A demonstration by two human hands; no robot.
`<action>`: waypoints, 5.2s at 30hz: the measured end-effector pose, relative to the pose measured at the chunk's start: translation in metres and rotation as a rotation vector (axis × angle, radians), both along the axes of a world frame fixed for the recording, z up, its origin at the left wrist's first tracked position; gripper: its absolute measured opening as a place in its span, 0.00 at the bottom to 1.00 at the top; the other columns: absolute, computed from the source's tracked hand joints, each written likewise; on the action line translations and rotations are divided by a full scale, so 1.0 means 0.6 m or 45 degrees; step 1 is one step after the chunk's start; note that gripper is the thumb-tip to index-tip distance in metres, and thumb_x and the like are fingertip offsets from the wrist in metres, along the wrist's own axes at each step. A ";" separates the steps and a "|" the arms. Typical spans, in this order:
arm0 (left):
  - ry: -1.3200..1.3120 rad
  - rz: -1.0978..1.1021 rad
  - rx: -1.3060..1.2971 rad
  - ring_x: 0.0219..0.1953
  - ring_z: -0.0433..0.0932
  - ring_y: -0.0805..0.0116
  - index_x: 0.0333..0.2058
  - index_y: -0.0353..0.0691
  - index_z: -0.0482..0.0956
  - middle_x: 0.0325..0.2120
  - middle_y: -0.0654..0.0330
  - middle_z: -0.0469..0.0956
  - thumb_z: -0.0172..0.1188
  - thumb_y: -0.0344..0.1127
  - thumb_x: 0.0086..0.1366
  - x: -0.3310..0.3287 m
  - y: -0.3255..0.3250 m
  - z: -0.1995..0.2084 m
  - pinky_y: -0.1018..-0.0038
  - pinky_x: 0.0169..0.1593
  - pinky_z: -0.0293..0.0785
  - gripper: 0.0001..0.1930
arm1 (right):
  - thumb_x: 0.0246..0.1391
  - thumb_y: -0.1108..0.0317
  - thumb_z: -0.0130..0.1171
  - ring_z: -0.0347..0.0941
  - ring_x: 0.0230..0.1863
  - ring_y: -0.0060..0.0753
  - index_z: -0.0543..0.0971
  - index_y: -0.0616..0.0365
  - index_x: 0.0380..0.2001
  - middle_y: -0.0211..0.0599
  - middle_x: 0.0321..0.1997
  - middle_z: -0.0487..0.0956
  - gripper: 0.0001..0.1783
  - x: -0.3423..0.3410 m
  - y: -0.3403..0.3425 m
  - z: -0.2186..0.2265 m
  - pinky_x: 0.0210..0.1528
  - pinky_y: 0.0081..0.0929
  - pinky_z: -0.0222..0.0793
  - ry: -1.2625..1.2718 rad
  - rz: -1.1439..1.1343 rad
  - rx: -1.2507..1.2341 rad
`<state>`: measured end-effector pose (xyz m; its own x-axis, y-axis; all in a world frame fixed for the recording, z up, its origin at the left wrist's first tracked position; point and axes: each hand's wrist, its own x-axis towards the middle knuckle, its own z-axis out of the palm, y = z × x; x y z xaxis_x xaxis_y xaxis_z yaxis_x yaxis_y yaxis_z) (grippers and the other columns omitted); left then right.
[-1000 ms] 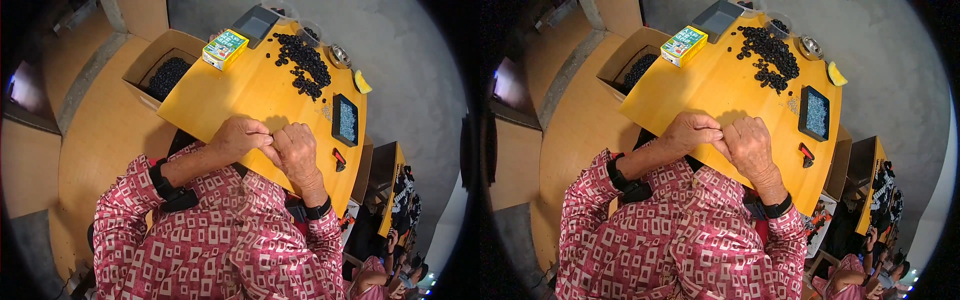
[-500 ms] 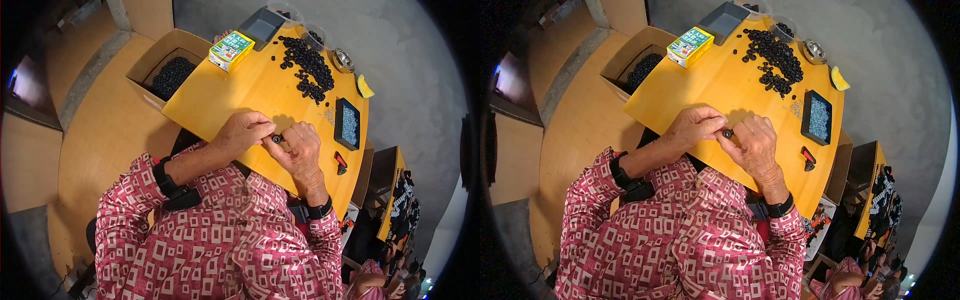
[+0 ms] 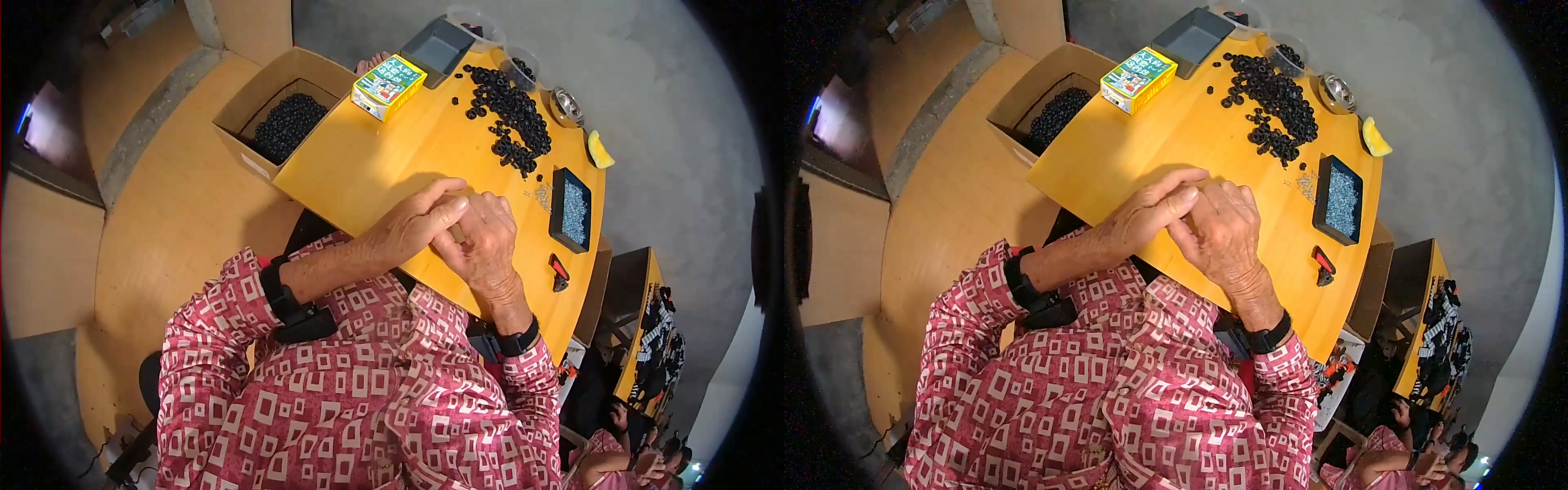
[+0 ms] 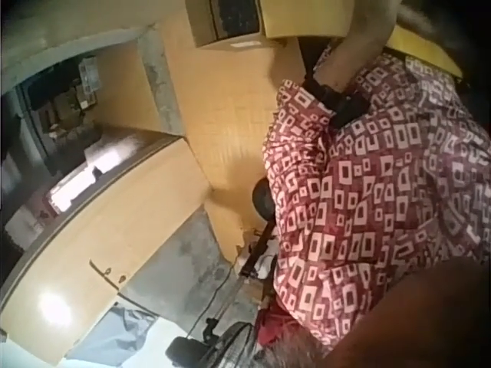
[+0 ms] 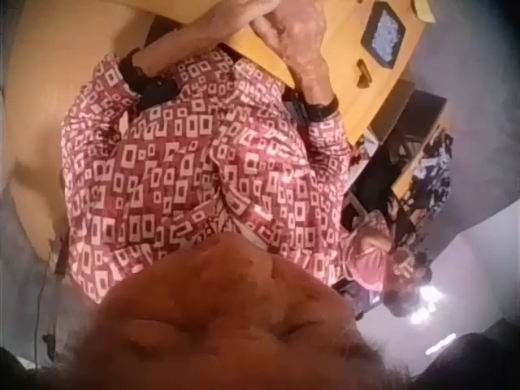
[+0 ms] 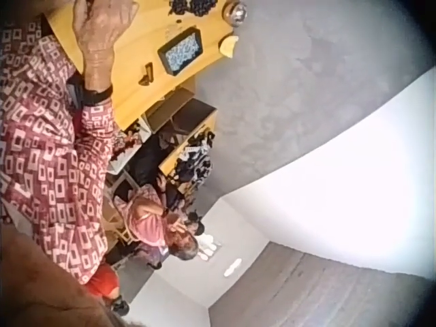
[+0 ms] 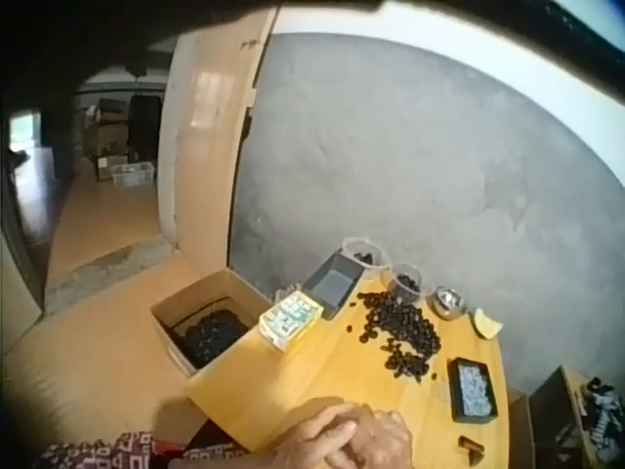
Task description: The person assembles small hardware components by hand, inserting metal pins into black plastic parts and setting the assembled pieces on the table.
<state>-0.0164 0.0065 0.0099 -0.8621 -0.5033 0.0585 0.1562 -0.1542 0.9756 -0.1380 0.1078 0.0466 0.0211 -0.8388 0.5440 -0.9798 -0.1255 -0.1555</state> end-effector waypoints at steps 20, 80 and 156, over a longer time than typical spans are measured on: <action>-0.280 -0.191 -0.395 0.35 0.77 0.77 0.38 0.30 0.81 0.31 0.64 0.80 0.61 0.28 0.62 0.008 -0.056 -0.015 0.80 0.41 0.73 0.08 | 0.49 0.61 0.65 0.73 0.32 0.41 0.75 0.59 0.32 0.38 0.28 0.72 0.13 0.007 0.000 0.016 0.34 0.36 0.65 0.337 -0.117 0.297; 0.056 -0.105 0.099 0.50 0.75 0.67 0.55 0.30 0.73 0.45 0.53 0.77 0.43 0.49 0.75 -0.013 -0.017 0.034 0.72 0.58 0.67 0.25 | 0.42 0.64 0.68 0.75 0.25 0.39 0.77 0.59 0.23 0.36 0.21 0.75 0.11 0.003 -0.023 -0.006 0.29 0.34 0.69 -0.024 0.175 -0.037; -0.045 0.691 -0.624 0.40 0.79 0.76 0.47 0.32 0.80 0.38 0.60 0.83 0.60 0.32 0.66 0.077 -0.218 0.047 0.79 0.46 0.74 0.13 | 0.46 0.73 0.66 0.71 0.25 0.40 0.76 0.58 0.24 0.37 0.21 0.72 0.07 -0.029 0.027 -0.019 0.31 0.34 0.65 0.098 -0.085 -0.162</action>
<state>0.0298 -0.1243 0.0383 -0.5043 -0.7833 0.3635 0.0541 0.3915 0.9186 -0.1553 0.1240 0.0354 0.0137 -0.7643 0.6447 -0.9951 -0.0737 -0.0663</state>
